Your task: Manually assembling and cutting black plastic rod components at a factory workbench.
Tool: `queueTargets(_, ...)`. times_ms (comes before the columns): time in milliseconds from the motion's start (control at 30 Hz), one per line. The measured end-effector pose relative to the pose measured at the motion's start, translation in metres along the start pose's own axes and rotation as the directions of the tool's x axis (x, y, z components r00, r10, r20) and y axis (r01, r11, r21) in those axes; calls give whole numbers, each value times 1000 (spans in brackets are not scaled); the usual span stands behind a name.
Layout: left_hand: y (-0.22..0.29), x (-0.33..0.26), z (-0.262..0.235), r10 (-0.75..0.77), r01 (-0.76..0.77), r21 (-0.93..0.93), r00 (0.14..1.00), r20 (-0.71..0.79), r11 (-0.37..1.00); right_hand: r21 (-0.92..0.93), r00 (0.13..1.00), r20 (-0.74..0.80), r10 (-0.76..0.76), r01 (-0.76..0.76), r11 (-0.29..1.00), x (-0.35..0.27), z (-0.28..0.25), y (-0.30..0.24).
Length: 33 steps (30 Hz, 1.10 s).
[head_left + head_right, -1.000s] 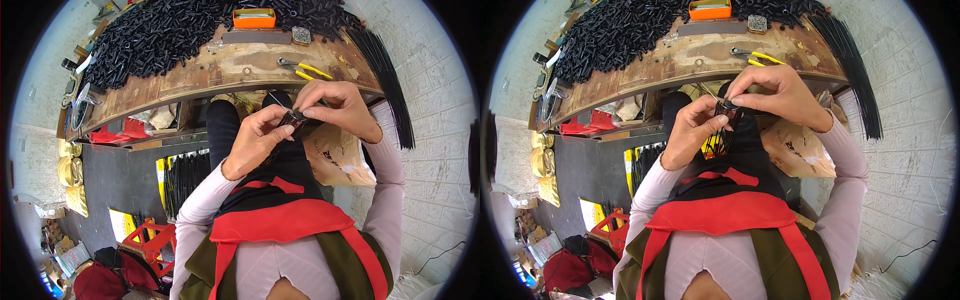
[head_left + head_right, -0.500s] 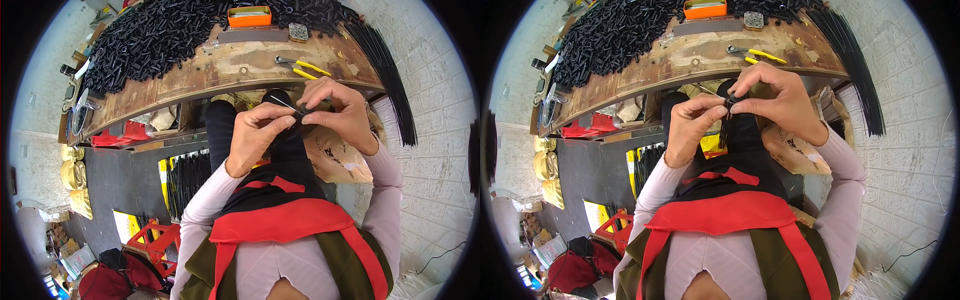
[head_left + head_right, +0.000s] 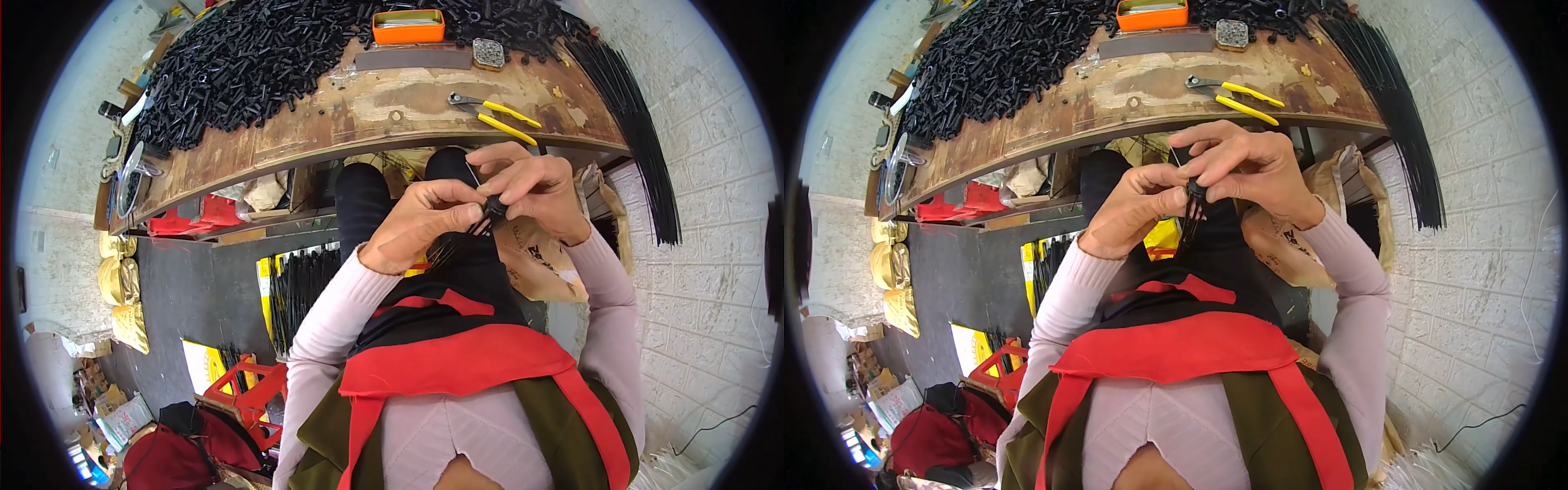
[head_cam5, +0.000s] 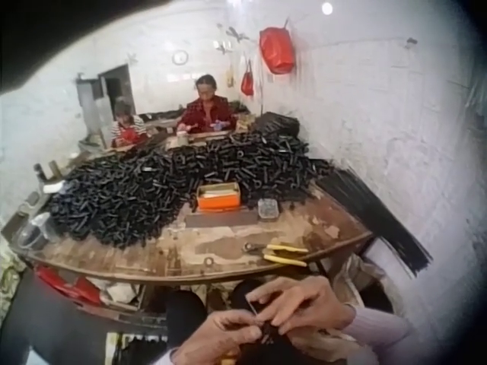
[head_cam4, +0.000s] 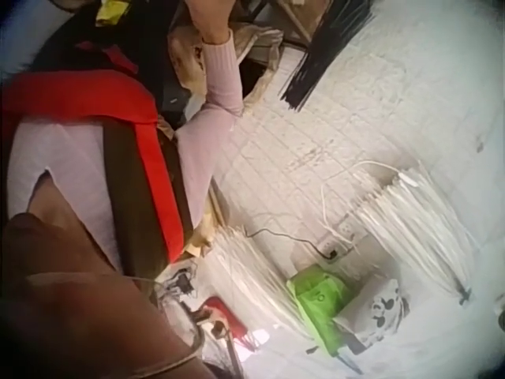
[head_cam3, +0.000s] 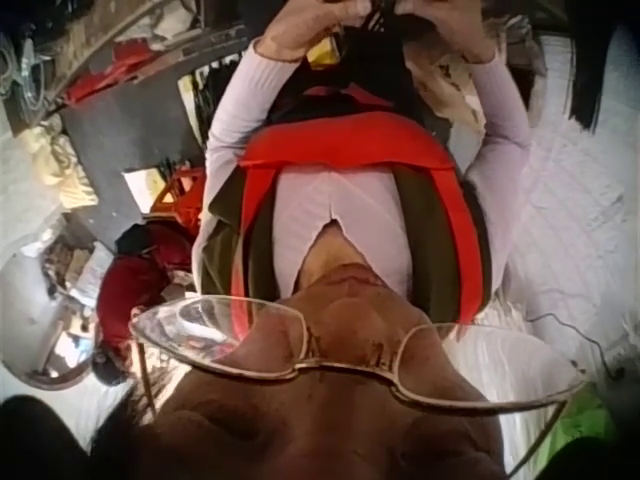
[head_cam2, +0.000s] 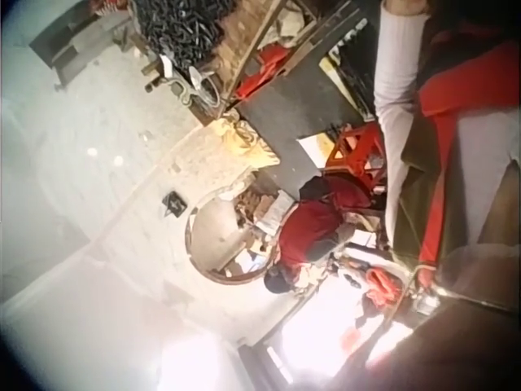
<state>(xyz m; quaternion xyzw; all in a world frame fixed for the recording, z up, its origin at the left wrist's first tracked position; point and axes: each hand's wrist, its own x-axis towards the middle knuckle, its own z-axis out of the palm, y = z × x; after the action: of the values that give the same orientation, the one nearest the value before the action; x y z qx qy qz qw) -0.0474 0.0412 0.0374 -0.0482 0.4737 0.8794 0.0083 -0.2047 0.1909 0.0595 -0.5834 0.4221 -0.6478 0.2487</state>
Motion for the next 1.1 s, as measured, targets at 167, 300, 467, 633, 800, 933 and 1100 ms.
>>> queueTargets(167, 6, -5, 13, 297, -168, 358, 892, -342, 918, -56, 967, -239, 85, -101, 993, 9, 15, 7)
queueTargets(300, 2, -27, 21, 545, -314, 545, 768, -335, 777, -409, 969, -191, -155, 65, 910, 23, 46, 11)
queueTargets(467, 32, -39, -6, 472, -288, 458, 805, -359, 841, 412, 861, -333, 385, -234, 881, 21, 77, 36)
queueTargets(633, 42, -39, -24, 548, -386, 441, 767, -335, 810, 284, 832, -93, 547, -505, 815, -6, 84, 71)
queueTargets(800, 45, -40, -32, 555, -411, 420, 767, -320, 809, 58, 849, -157, 504, -502, 863, 0, 93, 62)
queueTargets(933, 45, -39, -31, 555, -396, 442, 766, -324, 805, 212, 832, -192, 520, -482, 850, 4, 99, 65)
queueTargets(1100, 38, -38, -29, 548, -412, 408, 777, -310, 815, 180, 839, -223, 497, -465, 867, 8, 102, 75)
